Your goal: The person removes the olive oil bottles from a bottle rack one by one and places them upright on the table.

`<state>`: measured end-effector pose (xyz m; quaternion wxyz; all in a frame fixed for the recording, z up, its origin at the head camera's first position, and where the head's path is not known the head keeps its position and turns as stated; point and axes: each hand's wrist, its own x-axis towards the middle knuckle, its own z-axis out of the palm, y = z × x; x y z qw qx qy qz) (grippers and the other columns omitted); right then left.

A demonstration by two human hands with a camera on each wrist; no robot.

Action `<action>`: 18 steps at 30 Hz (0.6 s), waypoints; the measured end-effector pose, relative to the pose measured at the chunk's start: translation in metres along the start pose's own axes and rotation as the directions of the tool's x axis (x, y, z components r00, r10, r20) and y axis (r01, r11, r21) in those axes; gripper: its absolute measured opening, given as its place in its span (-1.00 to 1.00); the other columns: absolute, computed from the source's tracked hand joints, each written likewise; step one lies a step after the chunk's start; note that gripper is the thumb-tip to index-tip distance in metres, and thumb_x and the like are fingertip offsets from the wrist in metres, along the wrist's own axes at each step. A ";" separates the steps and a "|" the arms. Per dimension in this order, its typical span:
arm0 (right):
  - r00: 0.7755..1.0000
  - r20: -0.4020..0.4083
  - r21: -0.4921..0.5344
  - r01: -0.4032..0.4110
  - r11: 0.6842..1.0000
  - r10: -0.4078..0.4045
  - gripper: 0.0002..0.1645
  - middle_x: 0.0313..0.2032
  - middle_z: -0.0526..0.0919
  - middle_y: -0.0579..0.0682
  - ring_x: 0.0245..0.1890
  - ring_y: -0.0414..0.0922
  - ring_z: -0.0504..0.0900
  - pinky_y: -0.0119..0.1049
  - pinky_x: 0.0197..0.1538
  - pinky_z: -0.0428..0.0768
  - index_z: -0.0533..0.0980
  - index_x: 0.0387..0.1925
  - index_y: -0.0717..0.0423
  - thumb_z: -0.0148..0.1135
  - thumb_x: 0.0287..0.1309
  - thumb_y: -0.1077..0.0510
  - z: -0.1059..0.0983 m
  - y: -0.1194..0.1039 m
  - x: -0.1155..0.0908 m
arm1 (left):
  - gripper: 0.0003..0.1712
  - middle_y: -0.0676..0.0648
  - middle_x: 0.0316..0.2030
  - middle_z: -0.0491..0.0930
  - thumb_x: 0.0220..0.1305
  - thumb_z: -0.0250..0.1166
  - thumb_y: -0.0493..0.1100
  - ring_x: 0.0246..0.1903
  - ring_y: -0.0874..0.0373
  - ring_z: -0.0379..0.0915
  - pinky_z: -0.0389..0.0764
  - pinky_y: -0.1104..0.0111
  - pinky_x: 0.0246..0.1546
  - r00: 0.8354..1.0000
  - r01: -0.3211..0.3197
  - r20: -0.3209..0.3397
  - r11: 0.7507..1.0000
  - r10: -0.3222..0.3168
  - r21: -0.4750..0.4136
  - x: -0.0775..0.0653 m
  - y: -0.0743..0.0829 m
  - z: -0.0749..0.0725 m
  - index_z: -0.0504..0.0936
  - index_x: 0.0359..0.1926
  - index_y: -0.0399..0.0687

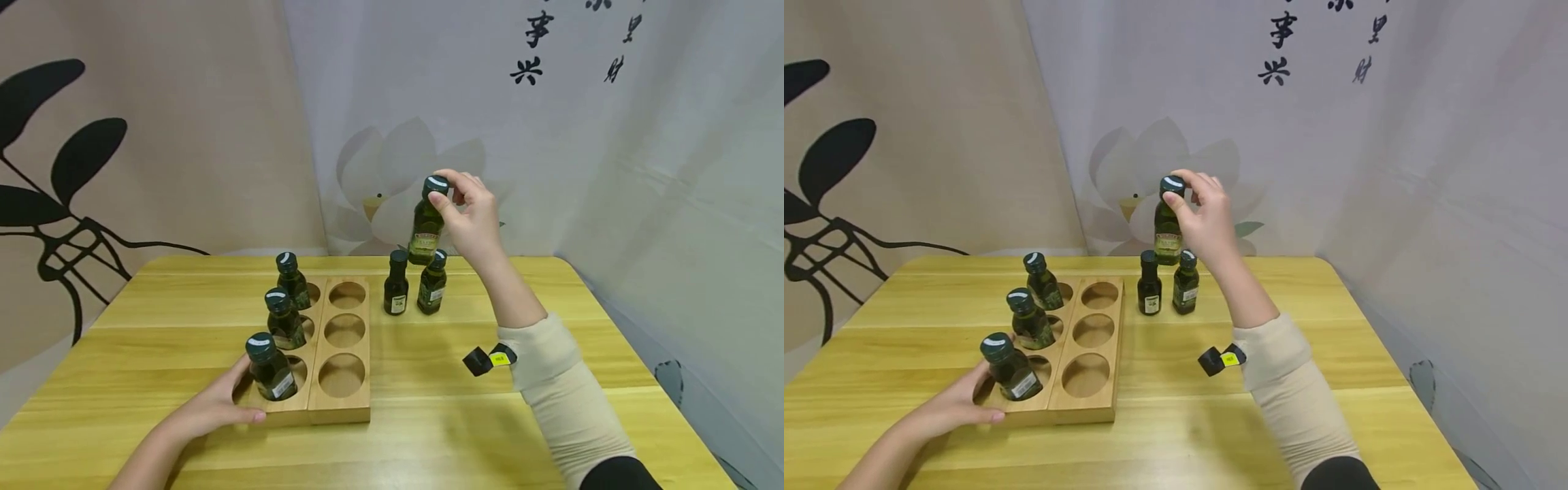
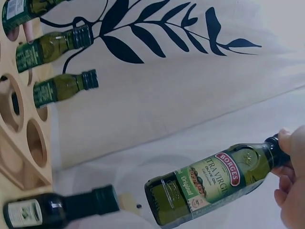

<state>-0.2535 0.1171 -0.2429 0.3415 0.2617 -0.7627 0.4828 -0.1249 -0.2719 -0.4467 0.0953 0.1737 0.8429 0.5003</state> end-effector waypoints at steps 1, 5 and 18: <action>1.000 -0.002 -0.008 0.000 1.000 0.000 -0.72 -0.49 0.40 0.04 -0.39 -0.05 0.28 -0.31 -0.18 0.28 0.60 -0.09 0.30 0.31 0.14 0.29 -0.003 0.001 0.001 | 0.26 -0.56 0.38 -0.22 -0.06 0.46 -0.23 0.30 -0.56 -0.33 -0.16 -0.41 0.14 1.000 0.004 0.000 1.000 -0.004 -0.004 0.000 0.000 0.000 -0.22 0.46 -0.36; 1.000 -0.004 -0.039 -0.003 0.999 0.002 -0.73 -0.47 0.42 0.04 -0.38 -0.05 0.29 -0.33 -0.25 0.26 0.60 -0.09 0.32 0.30 0.15 0.30 -0.014 0.006 0.002 | 0.25 -0.55 0.38 -0.22 -0.05 0.46 -0.22 0.30 -0.56 -0.33 -0.15 -0.41 0.13 1.000 0.010 0.002 1.000 -0.010 -0.006 -0.001 0.001 -0.001 -0.22 0.46 -0.36; 0.997 -0.021 -0.147 -0.074 0.986 0.072 -0.70 -0.37 0.45 0.07 -0.33 -0.12 0.28 -0.38 -0.24 0.29 0.56 -0.03 0.32 0.23 0.20 0.32 -0.057 0.031 -0.005 | 0.25 -0.56 0.37 -0.22 -0.04 0.46 -0.21 0.30 -0.57 -0.33 -0.14 -0.41 0.13 1.000 0.009 0.003 1.000 -0.009 0.002 0.000 0.000 0.000 -0.23 0.46 -0.38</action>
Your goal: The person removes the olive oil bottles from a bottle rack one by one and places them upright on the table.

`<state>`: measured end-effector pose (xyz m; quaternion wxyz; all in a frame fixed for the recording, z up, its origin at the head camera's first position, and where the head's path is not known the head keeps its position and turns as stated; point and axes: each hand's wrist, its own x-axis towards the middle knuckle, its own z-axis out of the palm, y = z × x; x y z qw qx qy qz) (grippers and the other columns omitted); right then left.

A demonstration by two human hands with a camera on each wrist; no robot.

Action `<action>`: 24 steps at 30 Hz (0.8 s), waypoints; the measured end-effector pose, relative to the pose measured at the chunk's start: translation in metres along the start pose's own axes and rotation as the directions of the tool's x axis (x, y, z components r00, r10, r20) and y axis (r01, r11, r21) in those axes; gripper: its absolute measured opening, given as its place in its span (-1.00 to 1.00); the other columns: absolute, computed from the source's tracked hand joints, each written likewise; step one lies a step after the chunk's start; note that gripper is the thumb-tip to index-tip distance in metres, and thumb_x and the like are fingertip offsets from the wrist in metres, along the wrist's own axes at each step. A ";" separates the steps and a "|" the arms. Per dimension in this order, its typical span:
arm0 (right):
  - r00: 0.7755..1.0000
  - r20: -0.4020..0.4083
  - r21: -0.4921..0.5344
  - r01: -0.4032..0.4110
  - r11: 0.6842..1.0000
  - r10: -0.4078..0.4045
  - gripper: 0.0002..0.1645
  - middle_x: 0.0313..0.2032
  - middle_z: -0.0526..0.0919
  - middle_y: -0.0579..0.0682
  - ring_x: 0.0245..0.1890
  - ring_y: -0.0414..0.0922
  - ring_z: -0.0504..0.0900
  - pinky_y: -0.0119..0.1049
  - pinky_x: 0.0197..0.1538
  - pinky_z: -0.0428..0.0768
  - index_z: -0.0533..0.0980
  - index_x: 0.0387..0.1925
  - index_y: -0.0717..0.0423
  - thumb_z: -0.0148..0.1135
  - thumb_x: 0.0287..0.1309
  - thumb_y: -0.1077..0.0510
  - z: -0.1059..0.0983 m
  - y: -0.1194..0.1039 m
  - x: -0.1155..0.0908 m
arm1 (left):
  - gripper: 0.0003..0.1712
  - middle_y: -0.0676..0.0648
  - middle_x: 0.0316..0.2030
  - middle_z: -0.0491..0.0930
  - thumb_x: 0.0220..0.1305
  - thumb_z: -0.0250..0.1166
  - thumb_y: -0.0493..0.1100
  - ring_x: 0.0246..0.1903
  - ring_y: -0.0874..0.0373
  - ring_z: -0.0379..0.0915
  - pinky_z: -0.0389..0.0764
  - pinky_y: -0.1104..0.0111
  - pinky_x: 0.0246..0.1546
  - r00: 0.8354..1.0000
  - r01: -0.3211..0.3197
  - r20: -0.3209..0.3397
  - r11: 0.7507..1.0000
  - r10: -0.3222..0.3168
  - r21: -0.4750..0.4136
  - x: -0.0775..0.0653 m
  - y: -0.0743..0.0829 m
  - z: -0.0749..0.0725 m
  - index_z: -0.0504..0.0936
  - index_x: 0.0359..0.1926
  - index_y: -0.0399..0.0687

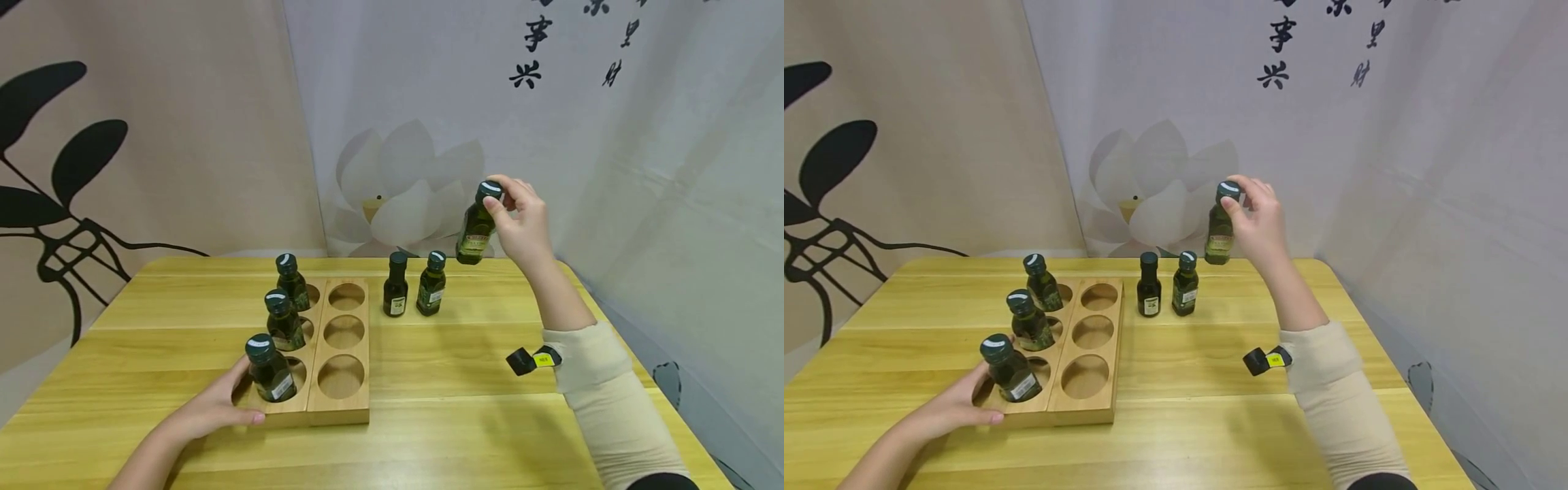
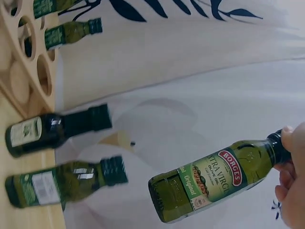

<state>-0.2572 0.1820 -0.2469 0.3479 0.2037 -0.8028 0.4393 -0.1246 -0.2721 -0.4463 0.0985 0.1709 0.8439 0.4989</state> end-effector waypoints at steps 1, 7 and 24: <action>1.000 0.003 -0.007 -0.005 1.000 0.005 -0.70 -0.38 0.45 0.07 -0.33 -0.13 0.28 -0.38 -0.24 0.29 0.56 -0.02 0.32 0.23 0.20 0.31 -0.002 0.002 -0.001 | 0.25 -0.57 0.37 -0.22 -0.04 0.46 -0.21 0.30 -0.57 -0.33 -0.14 -0.41 0.13 1.000 0.002 -0.001 1.000 -0.002 0.002 0.000 0.000 0.000 -0.23 0.46 -0.39; 0.999 0.026 -0.034 -0.033 0.999 0.034 -0.69 -0.39 0.46 0.09 -0.33 -0.13 0.29 -0.30 -0.22 0.31 0.56 -0.01 0.29 0.23 0.21 0.31 -0.006 0.018 -0.010 | 0.25 -0.57 0.37 -0.22 -0.04 0.46 -0.21 0.29 -0.57 -0.33 -0.15 -0.42 0.13 1.000 -0.007 0.000 1.000 0.007 -0.002 -0.001 0.000 0.000 -0.22 0.46 -0.39; 0.992 0.081 -0.010 -0.100 0.995 0.100 -0.66 -0.35 0.50 0.13 -0.31 -0.10 0.32 -0.34 -0.21 0.34 0.53 0.04 0.31 0.21 0.22 0.34 0.013 0.067 -0.045 | 0.22 -0.53 0.38 -0.16 -0.04 0.45 -0.21 0.31 -0.55 -0.29 -0.14 -0.40 0.14 0.998 -0.056 0.001 0.998 0.056 -0.009 0.000 -0.001 0.000 -0.18 0.48 -0.29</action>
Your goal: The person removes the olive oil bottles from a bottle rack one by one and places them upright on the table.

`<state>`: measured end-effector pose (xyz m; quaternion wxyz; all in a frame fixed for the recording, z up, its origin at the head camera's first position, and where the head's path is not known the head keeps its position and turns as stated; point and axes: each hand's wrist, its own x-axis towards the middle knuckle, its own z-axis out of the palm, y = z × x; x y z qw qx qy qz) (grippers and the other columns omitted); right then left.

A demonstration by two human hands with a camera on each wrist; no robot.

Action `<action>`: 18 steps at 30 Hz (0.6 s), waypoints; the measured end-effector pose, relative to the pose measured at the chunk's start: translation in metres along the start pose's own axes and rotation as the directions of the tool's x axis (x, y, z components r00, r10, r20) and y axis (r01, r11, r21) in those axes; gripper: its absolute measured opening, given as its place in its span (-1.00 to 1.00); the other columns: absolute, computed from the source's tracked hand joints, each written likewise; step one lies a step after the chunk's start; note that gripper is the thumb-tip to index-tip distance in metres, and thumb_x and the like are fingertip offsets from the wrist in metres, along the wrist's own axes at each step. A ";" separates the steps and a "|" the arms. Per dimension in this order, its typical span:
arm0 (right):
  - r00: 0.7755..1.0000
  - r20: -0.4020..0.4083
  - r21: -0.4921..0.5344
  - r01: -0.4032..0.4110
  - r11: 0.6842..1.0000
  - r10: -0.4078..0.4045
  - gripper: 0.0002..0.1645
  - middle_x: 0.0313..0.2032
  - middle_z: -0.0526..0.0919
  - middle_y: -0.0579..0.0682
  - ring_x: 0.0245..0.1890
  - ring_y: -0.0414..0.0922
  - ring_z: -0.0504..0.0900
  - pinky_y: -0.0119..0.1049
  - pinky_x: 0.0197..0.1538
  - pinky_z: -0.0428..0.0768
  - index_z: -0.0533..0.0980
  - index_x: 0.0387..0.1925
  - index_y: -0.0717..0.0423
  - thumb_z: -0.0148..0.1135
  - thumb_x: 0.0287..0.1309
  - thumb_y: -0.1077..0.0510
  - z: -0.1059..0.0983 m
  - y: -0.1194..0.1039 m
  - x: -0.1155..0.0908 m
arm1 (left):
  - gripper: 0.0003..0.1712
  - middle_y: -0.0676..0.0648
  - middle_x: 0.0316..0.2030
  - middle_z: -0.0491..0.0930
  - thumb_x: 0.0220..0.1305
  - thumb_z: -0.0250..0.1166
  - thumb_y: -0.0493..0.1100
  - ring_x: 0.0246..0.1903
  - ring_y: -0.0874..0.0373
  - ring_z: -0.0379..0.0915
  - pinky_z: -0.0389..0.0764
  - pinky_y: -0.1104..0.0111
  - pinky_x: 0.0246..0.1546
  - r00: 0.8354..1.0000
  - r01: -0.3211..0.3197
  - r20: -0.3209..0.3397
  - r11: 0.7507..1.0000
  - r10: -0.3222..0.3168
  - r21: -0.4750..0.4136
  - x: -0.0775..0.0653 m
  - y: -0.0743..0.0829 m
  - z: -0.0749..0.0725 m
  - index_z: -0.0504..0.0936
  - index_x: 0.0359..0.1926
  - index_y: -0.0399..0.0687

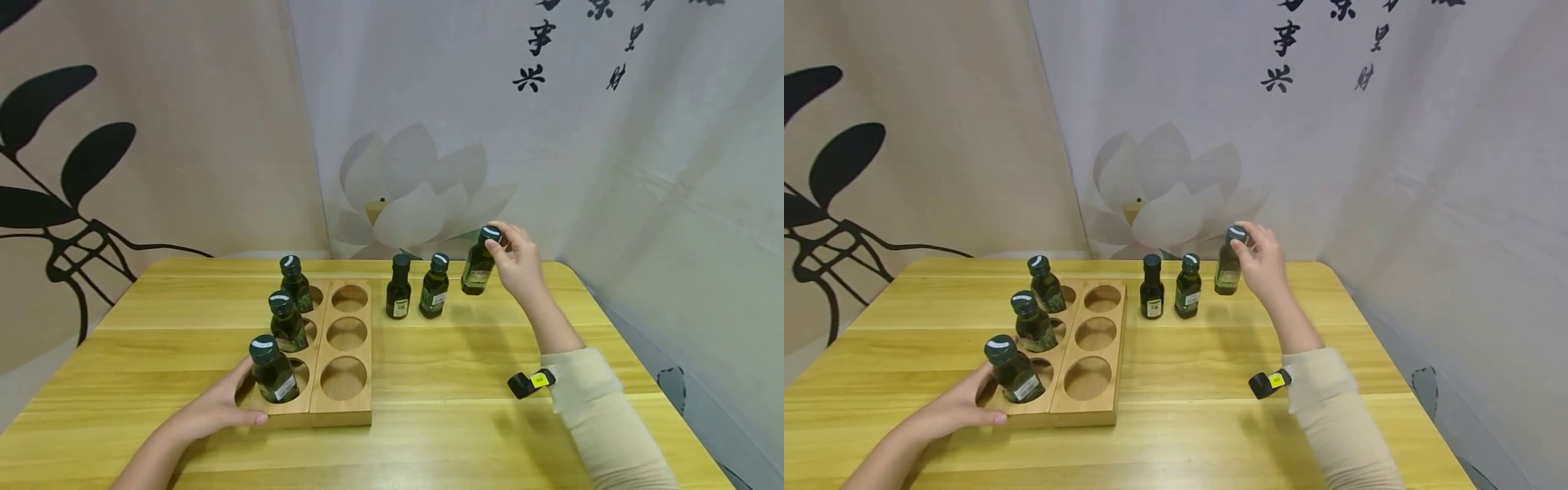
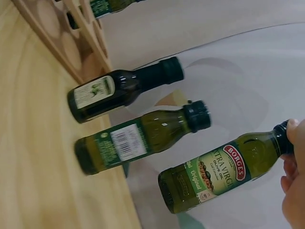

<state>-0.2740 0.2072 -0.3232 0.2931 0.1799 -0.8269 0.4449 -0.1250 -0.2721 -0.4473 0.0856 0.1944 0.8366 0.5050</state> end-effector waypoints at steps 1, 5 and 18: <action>1.000 0.005 0.002 -0.002 1.000 0.002 -0.66 -0.36 0.50 0.13 -0.31 -0.10 0.32 -0.33 -0.22 0.33 0.53 0.04 0.31 0.21 0.22 0.34 0.002 0.002 -0.002 | 0.22 -0.53 0.38 -0.16 -0.03 0.45 -0.21 0.31 -0.55 -0.29 -0.14 -0.41 0.14 1.000 0.002 0.001 1.000 -0.002 -0.001 0.000 0.000 0.000 -0.18 0.48 -0.29; 1.000 0.014 0.004 -0.013 1.000 0.013 -0.67 -0.36 0.49 0.12 -0.32 -0.09 0.32 -0.30 -0.23 0.33 0.53 0.03 0.29 0.21 0.22 0.35 0.009 0.012 -0.009 | 0.23 -0.52 0.39 -0.16 -0.04 0.45 -0.20 0.31 -0.54 -0.30 -0.15 -0.40 0.14 1.000 0.008 -0.001 1.000 -0.008 0.003 0.000 0.002 0.000 -0.18 0.48 -0.29; 0.996 0.025 0.004 -0.086 0.996 0.086 -0.65 -0.30 0.53 0.14 -0.29 -0.06 0.34 -0.28 -0.23 0.33 0.53 0.04 0.29 0.22 0.20 0.35 0.025 0.035 -0.028 | 0.24 -0.55 0.38 -0.18 -0.05 0.46 -0.19 0.31 -0.55 -0.31 -0.15 -0.41 0.14 0.999 0.033 -0.007 0.999 -0.033 0.015 0.000 0.000 0.000 -0.18 0.46 -0.35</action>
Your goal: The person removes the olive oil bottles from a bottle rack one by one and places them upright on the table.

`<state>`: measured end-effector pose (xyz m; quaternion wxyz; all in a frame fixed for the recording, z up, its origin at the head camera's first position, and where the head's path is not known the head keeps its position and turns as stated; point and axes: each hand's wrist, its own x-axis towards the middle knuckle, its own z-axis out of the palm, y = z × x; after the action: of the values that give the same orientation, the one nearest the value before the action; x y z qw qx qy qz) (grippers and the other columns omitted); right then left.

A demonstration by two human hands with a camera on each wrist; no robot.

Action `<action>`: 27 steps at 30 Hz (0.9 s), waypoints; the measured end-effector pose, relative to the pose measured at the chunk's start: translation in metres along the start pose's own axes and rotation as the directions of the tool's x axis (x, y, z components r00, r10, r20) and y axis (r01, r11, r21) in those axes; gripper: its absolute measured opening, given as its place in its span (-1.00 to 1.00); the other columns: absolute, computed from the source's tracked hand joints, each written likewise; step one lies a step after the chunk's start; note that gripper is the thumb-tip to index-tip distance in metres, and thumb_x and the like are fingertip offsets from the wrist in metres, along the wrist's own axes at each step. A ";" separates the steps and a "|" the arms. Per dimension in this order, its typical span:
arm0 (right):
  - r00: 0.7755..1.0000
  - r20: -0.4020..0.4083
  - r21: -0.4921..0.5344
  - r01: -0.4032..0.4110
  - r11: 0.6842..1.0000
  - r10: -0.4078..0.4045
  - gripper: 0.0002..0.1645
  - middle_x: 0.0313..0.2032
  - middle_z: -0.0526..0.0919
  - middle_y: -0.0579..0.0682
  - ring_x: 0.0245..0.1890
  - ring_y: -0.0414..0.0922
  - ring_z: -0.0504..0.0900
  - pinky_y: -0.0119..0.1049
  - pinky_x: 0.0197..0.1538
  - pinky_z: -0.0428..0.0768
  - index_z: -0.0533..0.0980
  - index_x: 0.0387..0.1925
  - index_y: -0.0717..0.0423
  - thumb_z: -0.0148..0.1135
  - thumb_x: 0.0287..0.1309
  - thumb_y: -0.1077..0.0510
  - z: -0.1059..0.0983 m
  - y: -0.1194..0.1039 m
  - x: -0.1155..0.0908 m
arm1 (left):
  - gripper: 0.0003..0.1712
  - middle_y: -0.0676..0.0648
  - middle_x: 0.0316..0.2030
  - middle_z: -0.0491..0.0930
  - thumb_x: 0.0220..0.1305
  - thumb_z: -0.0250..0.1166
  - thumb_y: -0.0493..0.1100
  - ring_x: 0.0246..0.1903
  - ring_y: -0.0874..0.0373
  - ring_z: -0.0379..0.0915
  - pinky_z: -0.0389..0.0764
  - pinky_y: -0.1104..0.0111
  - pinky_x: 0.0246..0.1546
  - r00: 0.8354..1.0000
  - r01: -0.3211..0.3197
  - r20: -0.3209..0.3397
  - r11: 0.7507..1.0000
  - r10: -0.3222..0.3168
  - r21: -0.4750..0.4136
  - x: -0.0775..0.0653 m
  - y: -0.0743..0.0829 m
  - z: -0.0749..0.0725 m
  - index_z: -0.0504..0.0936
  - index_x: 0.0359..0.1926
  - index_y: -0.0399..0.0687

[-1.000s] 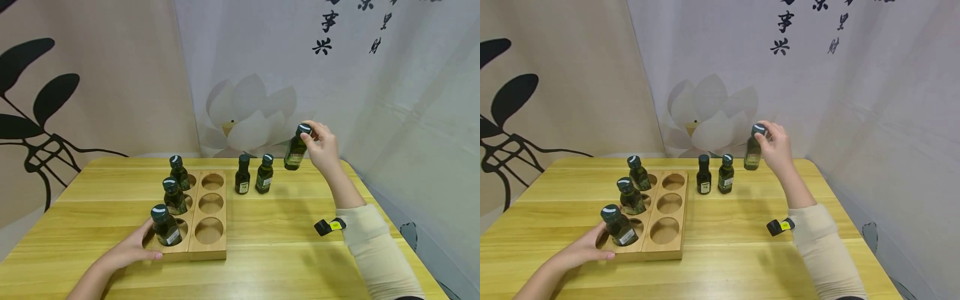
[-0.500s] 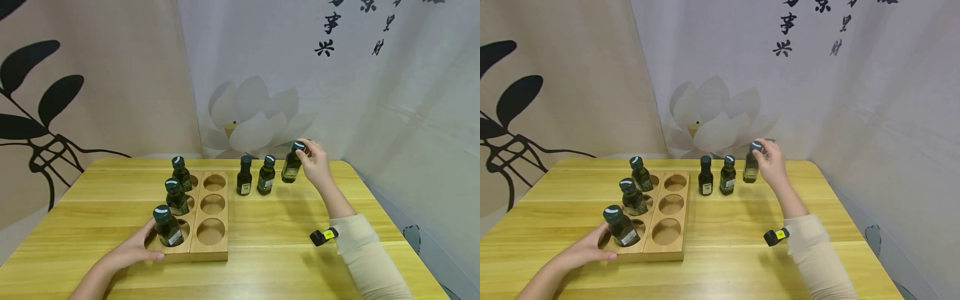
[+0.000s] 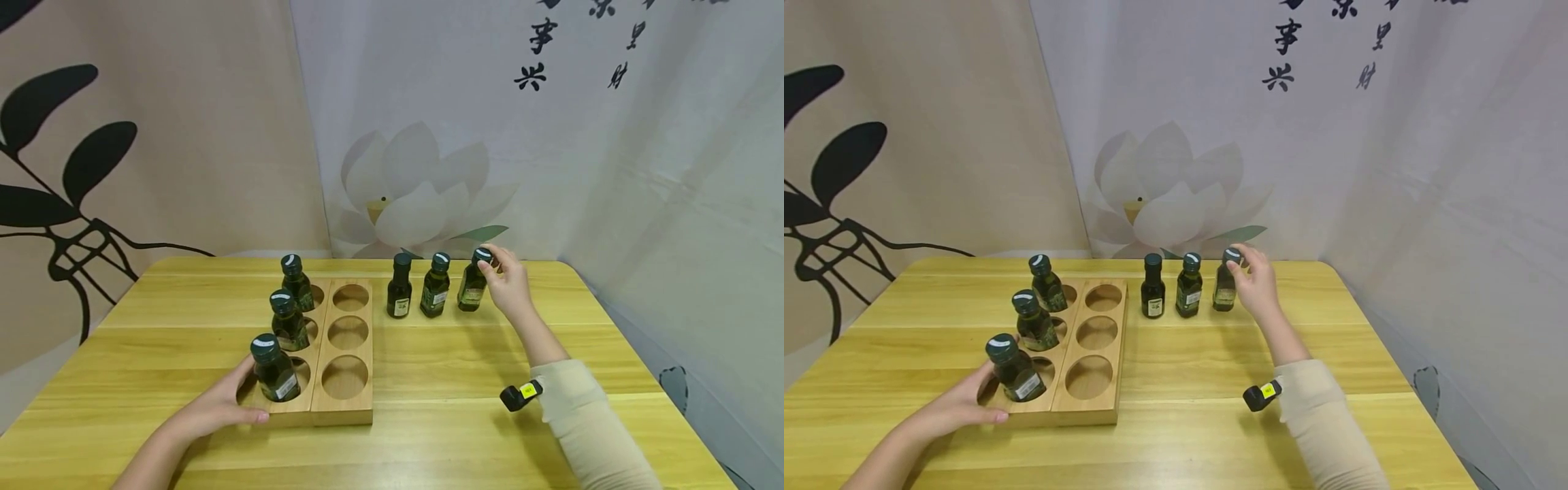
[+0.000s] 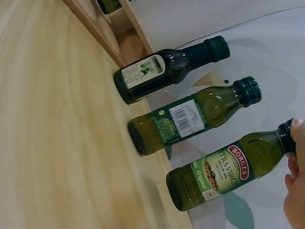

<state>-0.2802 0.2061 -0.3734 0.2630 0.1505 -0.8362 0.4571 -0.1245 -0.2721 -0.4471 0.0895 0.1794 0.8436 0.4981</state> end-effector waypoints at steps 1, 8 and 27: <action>1.000 0.004 -0.001 -0.007 1.000 0.007 -0.65 -0.29 0.53 0.14 -0.29 -0.06 0.34 -0.28 -0.23 0.33 0.53 0.04 0.28 0.22 0.20 0.34 0.001 0.001 -0.001 | 0.24 -0.54 0.38 -0.18 -0.05 0.46 -0.19 0.31 -0.55 -0.31 -0.15 -0.41 0.14 1.000 -0.002 0.001 1.000 0.002 -0.002 0.000 0.000 0.000 -0.18 0.47 -0.34; 0.998 0.036 -0.013 -0.056 0.998 0.057 -0.65 -0.33 0.48 0.14 -0.30 -0.05 0.33 -0.24 -0.25 0.32 0.52 0.06 0.27 0.20 0.23 0.32 0.007 0.009 -0.006 | 0.24 -0.55 0.38 -0.19 -0.03 0.46 -0.19 0.30 -0.56 -0.32 -0.16 -0.41 0.14 1.000 0.007 0.005 1.000 -0.007 -0.017 -0.001 0.001 0.001 -0.20 0.47 -0.35; 0.988 0.071 -0.073 -0.129 0.989 0.134 -0.39 0.04 0.50 0.17 -0.25 -0.01 0.33 -0.20 -0.34 0.27 0.32 0.34 0.16 0.16 0.32 0.07 -0.001 0.002 -0.008 | 0.25 -0.54 0.38 -0.20 -0.03 0.47 -0.18 0.31 -0.55 -0.33 -0.16 -0.41 0.14 1.000 0.015 0.003 1.000 -0.015 -0.013 -0.001 0.001 -0.001 -0.21 0.47 -0.34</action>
<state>-0.2744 0.2083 -0.3789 0.2054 0.1031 -0.8688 0.4387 -0.1233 -0.2725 -0.4458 0.0956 0.1731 0.8415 0.5028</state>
